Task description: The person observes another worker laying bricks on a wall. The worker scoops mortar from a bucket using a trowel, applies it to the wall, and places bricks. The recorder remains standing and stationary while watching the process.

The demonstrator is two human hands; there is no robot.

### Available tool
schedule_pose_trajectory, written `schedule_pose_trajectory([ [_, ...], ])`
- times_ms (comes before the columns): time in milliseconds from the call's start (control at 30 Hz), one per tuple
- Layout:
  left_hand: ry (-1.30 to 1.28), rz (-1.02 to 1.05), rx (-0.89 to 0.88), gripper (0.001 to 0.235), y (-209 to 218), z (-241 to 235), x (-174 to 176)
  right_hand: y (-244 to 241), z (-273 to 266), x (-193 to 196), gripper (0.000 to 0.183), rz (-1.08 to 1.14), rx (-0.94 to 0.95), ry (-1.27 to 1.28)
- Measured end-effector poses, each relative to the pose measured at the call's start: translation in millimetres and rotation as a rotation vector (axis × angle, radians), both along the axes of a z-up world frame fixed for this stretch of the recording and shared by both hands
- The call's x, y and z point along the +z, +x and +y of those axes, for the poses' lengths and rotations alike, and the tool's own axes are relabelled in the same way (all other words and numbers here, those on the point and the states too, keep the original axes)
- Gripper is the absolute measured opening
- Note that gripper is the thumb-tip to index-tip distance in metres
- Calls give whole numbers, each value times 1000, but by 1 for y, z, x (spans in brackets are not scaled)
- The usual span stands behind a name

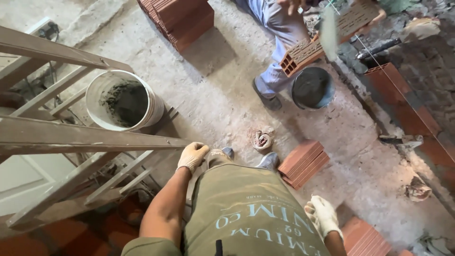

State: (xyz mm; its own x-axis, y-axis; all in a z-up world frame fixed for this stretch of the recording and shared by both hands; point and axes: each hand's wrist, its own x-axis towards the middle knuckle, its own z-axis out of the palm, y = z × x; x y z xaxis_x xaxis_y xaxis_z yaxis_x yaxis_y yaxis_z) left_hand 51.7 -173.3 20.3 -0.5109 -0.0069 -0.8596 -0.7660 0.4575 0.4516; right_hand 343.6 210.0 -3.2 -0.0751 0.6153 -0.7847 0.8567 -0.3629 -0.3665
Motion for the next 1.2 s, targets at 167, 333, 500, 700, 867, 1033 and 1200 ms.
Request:
schedule_pose_trajectory([
  [167, 45, -7, 26, 33, 2, 13, 14, -29, -6, 48, 39, 21, 18, 61],
  [333, 38, 9, -13, 32, 4, 18, 4, -13, 6, 32, 35, 45, -9, 23],
  [500, 15, 12, -45, 31, 8, 21, 6, 3, 11, 26, 41, 18, -45, 3],
  [700, 5, 2, -36, 38, 13, 24, 7, 18, 17, 12, 39, -52, 40, 1],
  [867, 9, -5, -38, 36, 14, 28, 12, 19, 14, 8, 40, -32, -28, 10],
  [1033, 0, 13, -92, 37, 9, 33, 13, 23, 10, 13, 36, -64, 15, 20],
  [1200, 3, 3, -84, 41, 4, 35, 18, 23, 11, 12, 36, -77, -13, 15],
])
